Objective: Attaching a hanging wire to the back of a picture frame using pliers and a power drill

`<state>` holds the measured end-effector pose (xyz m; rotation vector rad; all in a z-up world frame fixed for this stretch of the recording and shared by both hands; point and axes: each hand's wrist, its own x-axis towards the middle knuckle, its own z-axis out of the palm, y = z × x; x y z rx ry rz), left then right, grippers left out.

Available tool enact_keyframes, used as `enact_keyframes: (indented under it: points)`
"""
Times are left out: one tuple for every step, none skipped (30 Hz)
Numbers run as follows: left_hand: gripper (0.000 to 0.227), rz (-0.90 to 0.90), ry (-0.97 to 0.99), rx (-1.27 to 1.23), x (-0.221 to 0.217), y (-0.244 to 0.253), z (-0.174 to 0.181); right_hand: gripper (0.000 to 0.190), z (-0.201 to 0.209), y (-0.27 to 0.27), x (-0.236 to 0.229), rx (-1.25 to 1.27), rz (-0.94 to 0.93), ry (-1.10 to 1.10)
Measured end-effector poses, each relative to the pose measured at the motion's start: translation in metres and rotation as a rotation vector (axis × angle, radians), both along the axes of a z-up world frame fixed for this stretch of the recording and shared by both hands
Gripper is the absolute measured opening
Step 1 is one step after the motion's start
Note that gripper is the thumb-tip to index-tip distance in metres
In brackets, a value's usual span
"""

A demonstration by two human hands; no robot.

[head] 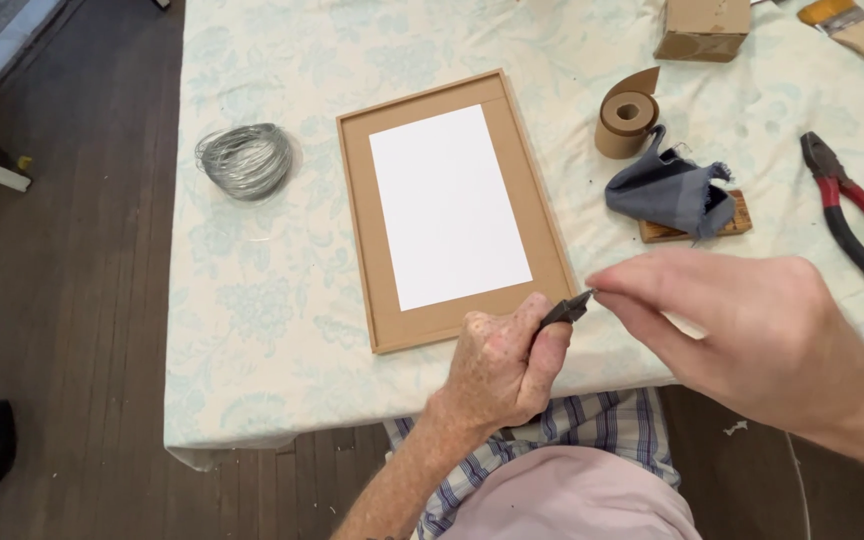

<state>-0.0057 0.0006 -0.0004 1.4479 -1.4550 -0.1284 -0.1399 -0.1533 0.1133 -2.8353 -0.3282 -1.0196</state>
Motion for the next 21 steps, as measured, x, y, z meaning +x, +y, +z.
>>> enact_keyframes:
  points:
    - [0.027,0.012,-0.042,0.001,0.001,0.0,0.0,0.017,0.005,-0.002,0.003,0.438,-0.142,0.323]
    - [0.028,0.018,-0.082,0.004,0.001,0.001,-0.001,0.018,0.01,-0.004,0.003,0.878,-0.284,0.652]
    - [0.028,0.013,-0.082,0.005,0.003,0.0,-0.003,0.018,0.009,-0.013,0.009,0.881,-0.288,0.65]
    - [0.027,0.033,-0.14,-0.004,0.003,-0.001,-0.004,0.023,0.008,-0.022,0.013,1.117,-0.167,0.805]
    - [0.025,0.053,-0.198,-0.013,0.004,-0.001,-0.005,0.03,0.007,-0.031,0.018,1.354,-0.039,0.953]
    - [0.025,0.053,-0.203,-0.024,0.003,-0.004,-0.004,0.03,-0.001,-0.035,0.019,1.344,-0.041,0.947]
    - [0.025,0.037,-0.126,-0.041,0.001,-0.007,-0.004,0.031,-0.01,-0.037,0.02,1.423,0.154,0.914]
    - [0.024,0.026,-0.043,-0.048,-0.003,-0.005,-0.004,0.033,-0.02,-0.038,0.022,1.499,0.356,0.89]
    - [0.024,0.032,-0.042,-0.049,-0.009,-0.004,-0.001,0.033,-0.046,-0.041,0.018,1.496,0.358,0.896]
    - [0.026,-0.002,0.144,-0.074,-0.013,-0.004,0.003,0.041,-0.072,-0.045,0.018,1.705,0.451,0.764]
    - [0.029,-0.038,0.33,-0.099,-0.017,-0.005,0.006,0.058,-0.098,-0.051,0.018,1.907,0.546,0.619]
    - [0.029,-0.031,0.327,-0.102,-0.019,-0.005,0.008,0.058,-0.094,-0.031,0.019,1.903,0.553,0.625]
    - [0.038,-0.069,0.435,-0.097,-0.022,-0.006,0.01,0.047,-0.091,-0.012,0.02,1.538,0.434,0.6]
    - [0.062,-0.108,0.55,-0.086,-0.027,-0.004,0.01,0.063,-0.09,0.009,0.016,1.184,0.31,0.562]
    - [0.062,-0.102,0.554,-0.082,-0.03,-0.003,0.012,0.063,-0.089,0.015,0.018,1.189,0.313,0.567]
    - [0.07,-0.076,0.619,-0.041,-0.031,-0.003,0.014,0.054,-0.088,0.021,0.02,1.151,0.295,0.441]
    - [0.078,-0.049,0.685,0.002,-0.033,-0.002,0.016,0.045,-0.087,0.028,0.021,1.11,0.275,0.317]
    - [0.078,-0.044,0.685,0.0,-0.034,-0.001,0.015,0.045,-0.084,0.029,0.022,1.11,0.279,0.32]
    - [0.074,-0.03,0.747,0.041,-0.036,0.001,0.015,0.032,-0.081,0.03,0.023,1.106,0.224,0.353]
    - [0.075,-0.018,0.804,0.078,-0.036,0.001,0.015,0.026,-0.077,0.03,0.026,1.098,0.168,0.382]
    - [0.075,-0.017,0.801,0.074,-0.036,0.002,0.008,0.026,-0.079,0.028,0.027,1.094,0.172,0.38]
